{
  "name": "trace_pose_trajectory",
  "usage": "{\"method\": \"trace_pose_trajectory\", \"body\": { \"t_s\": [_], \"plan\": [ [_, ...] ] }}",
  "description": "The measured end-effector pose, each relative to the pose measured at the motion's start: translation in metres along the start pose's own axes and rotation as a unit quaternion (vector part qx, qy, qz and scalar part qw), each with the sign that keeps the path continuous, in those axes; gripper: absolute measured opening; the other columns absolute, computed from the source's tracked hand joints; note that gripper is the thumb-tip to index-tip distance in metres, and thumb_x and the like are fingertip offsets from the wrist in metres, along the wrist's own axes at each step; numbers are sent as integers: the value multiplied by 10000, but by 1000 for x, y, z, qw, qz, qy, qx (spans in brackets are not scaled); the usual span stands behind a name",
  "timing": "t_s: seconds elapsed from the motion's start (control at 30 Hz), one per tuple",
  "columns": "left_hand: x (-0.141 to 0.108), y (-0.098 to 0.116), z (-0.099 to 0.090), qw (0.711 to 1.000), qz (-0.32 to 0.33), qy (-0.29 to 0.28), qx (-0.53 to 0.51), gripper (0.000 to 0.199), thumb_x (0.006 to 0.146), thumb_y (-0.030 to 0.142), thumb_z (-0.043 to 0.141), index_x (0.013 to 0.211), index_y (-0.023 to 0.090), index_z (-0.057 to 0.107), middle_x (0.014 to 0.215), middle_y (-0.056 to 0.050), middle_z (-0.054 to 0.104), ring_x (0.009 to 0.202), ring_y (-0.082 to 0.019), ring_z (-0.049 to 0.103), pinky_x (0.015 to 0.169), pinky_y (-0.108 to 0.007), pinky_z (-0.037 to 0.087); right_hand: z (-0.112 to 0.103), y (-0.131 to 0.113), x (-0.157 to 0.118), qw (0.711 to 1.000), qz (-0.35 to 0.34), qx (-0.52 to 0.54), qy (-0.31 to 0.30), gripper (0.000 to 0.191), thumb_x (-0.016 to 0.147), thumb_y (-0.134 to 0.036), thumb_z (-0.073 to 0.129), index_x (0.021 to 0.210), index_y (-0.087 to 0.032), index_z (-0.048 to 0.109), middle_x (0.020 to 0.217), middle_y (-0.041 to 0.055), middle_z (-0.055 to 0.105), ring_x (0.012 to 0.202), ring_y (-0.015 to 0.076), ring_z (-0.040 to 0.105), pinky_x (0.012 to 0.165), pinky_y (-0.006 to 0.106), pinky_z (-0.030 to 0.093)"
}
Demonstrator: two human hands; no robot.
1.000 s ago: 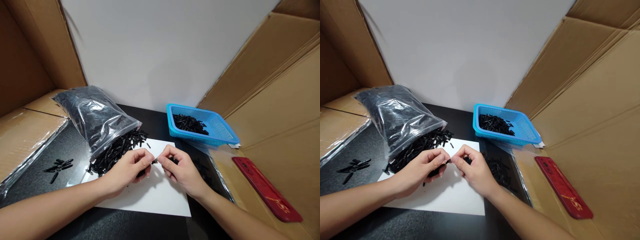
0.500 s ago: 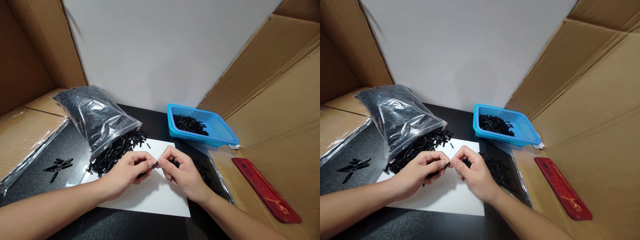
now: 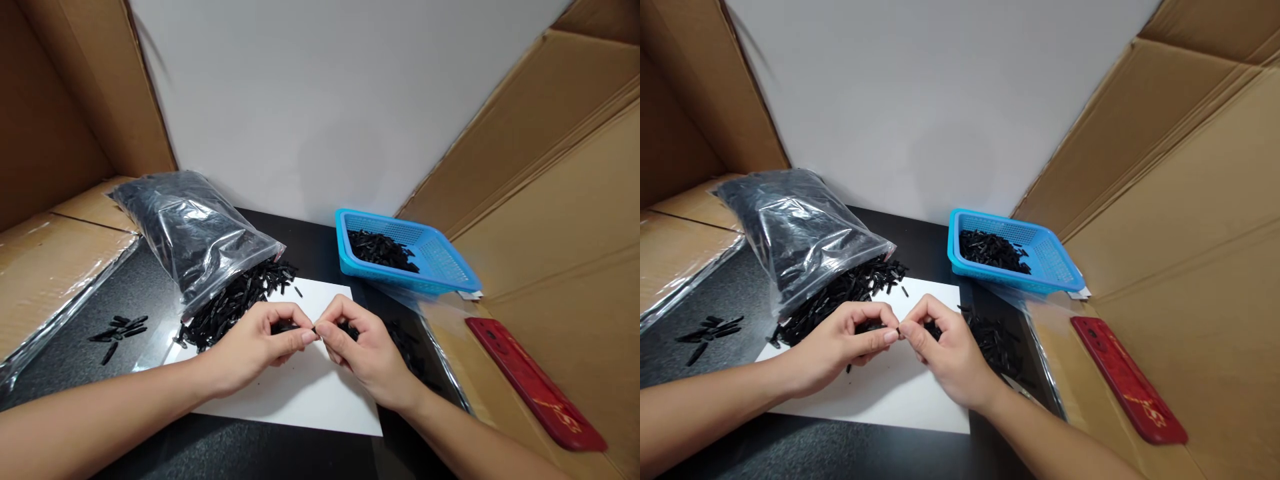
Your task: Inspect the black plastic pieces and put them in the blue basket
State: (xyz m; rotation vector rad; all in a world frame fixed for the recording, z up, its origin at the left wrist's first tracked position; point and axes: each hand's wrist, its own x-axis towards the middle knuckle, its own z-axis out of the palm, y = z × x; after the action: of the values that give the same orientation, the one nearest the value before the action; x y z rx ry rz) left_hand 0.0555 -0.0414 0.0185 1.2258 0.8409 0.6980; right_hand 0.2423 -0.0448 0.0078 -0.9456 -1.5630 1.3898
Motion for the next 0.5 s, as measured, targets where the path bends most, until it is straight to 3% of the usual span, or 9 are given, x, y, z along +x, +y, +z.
{"method": "trace_pose_trajectory", "body": {
  "t_s": [0.2,0.5],
  "plan": [
    [-2,-6,0,1000,-2,10,-9,135,855,308,656,855,175,676,530,92,398,477,-52,249,462,-194,214,-2,1,3,998,27,64,10,303,878,-438,647,748,-179,558,482,-87,437,402,53,326,391,192,231],
    [0,-6,2,999,-25,22,-30,190,783,331,735,837,164,663,625,62,517,492,-45,354,453,-174,240,1,4,3,994,50,84,40,316,853,-431,678,719,-178,545,449,-87,451,374,42,324,382,177,229]
  ]
}}
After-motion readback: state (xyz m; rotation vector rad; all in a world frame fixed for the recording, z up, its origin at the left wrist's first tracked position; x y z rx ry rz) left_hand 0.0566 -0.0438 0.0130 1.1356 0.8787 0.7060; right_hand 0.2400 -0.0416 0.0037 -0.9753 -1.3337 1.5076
